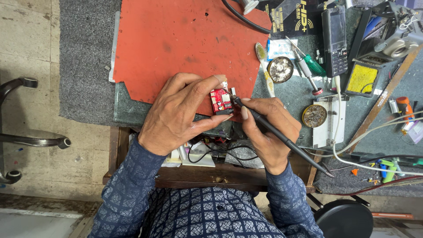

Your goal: The person solders a small red circuit board using a soldering iron and solder wire. They hold the board with one hand and apply heat and solder to various connection points while occasionally repositioning the board.

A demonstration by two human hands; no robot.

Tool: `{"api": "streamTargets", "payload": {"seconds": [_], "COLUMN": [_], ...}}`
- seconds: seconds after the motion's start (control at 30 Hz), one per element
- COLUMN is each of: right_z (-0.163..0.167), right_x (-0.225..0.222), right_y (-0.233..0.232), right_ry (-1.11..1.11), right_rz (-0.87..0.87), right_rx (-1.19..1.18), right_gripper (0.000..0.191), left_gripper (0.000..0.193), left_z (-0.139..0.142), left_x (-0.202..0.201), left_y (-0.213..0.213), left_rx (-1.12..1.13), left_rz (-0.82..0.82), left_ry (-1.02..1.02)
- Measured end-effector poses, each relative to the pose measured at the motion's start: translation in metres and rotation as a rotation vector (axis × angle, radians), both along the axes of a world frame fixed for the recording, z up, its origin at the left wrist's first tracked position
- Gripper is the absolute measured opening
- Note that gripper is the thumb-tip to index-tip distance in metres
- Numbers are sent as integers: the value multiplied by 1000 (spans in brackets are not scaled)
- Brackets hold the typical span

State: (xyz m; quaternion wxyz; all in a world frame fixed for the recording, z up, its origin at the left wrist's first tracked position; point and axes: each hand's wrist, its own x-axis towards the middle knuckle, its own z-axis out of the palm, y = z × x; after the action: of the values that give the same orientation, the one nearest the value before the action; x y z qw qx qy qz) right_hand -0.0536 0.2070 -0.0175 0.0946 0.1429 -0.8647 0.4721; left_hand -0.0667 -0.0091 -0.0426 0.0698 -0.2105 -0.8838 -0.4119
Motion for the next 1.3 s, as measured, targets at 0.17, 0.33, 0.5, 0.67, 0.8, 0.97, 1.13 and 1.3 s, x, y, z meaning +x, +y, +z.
{"api": "streamTargets", "payload": {"seconds": [0.17, 0.33, 0.5, 0.67, 0.8, 0.97, 1.13, 1.3], "right_z": [-2, -2, -2, -2, 0, 1, 0, -1], "right_x": [-1, 0, 1, 0, -1, -1, -1, 0], "right_y": [0, 1, 0, -1, 0, -1, -1, -1], "right_ry": [24, 3, 12, 23, 19, 7, 5, 32], "right_rz": [-5, -39, -24, -9, 3, 5, 2, -10], "right_rx": [-3, -27, -18, -6, 18, 20, 19, -3], "right_gripper": [14, 13, 13, 13, 14, 14, 14, 13], "left_gripper": [79, 80, 80, 79, 79, 79, 80, 79], "left_z": [-1, -3, -2, 2, 2, 2, 1, 1], "left_x": [0, -1, -1, -1, -1, -1, -1, -1], "left_y": [0, 0, 0, -1, 0, -1, -1, -1], "left_rx": [-1, 0, 4, 0, -1, -3, -1, 1], "left_rz": [1, -2, -6, -9, -7, -4, -5, -3], "left_ry": [-9, 1, 2, -2, -5, -10, -3, -7]}}
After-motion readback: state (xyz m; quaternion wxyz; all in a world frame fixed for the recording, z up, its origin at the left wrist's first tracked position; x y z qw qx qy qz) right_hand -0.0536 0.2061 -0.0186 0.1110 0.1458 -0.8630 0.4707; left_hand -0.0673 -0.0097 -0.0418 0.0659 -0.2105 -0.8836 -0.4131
